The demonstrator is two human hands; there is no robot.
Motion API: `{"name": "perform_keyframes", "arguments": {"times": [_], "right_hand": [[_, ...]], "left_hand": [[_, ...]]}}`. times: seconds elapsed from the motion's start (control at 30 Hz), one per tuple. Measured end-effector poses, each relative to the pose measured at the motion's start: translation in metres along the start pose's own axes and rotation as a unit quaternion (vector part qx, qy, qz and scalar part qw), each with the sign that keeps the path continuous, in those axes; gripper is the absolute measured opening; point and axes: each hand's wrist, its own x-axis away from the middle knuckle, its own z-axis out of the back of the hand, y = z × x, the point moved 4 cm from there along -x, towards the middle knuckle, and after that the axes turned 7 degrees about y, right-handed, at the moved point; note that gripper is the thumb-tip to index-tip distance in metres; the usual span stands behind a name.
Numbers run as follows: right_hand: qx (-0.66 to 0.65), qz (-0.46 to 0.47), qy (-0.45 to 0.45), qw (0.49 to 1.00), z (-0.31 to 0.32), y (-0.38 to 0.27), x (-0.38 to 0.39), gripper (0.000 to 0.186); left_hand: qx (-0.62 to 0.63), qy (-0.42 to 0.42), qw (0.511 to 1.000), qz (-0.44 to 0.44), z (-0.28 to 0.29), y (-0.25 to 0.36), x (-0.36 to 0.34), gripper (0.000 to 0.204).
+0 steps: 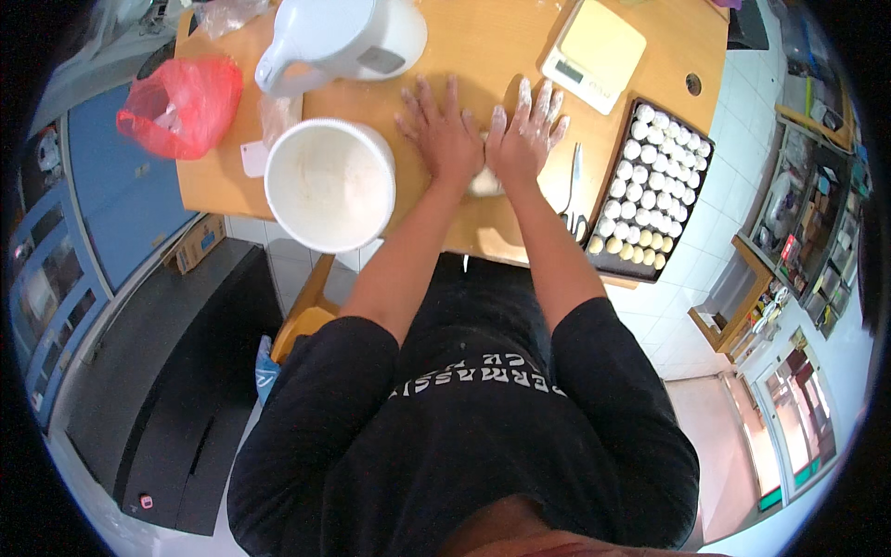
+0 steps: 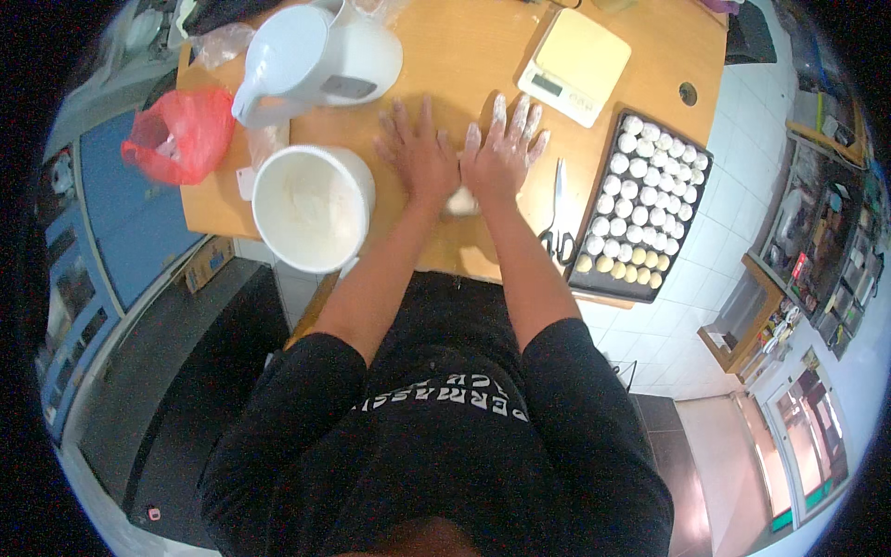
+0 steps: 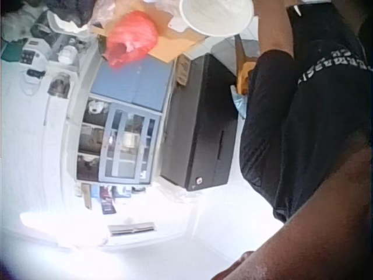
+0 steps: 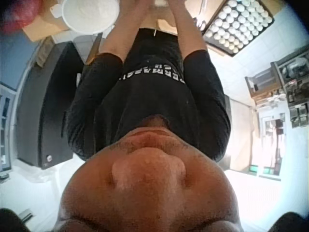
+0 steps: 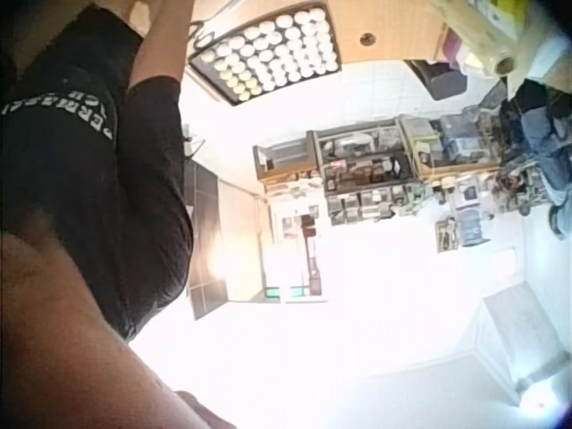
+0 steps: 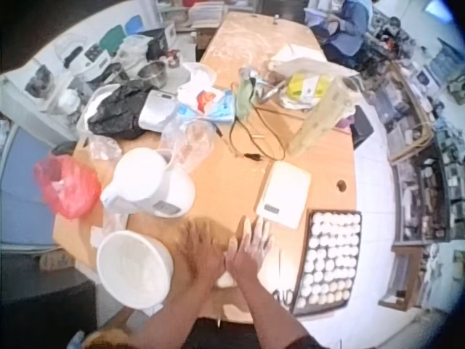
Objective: The person kneads a piece of dough by hand on a wooden surface after removing it from a white bowl.
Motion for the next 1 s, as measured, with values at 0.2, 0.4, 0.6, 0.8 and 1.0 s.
{"name": "perform_keyframes", "arguments": {"times": [0.2, 0.4, 0.6, 0.8, 1.0], "right_hand": [[-0.306, -0.100, -0.055, 0.945, 0.010, 0.025, -0.025, 0.057], [-0.411, -0.108, -0.092, 0.900, 0.046, 0.035, 0.022, 0.052], [-0.138, 0.049, -0.055, 0.988, 0.050, 0.017, 0.095, 0.051], [-0.107, 0.196, 0.070, 0.972, 0.055, 0.038, 0.182, 0.039], [-0.138, 0.068, 0.046, 0.987, 0.052, 0.032, 0.189, 0.027]], "left_hand": [[0.124, 0.026, 0.992, -0.023, 0.001, -0.018, -0.010, 0.050], [0.344, -0.042, 0.935, -0.075, 0.028, -0.037, 0.039, 0.041], [0.225, -0.042, 0.964, -0.137, 0.055, -0.033, 0.086, 0.053], [0.201, -0.040, 0.951, -0.233, 0.077, -0.066, 0.161, 0.047], [0.235, 0.028, 0.969, -0.069, 0.045, -0.080, 0.165, 0.040]]}}
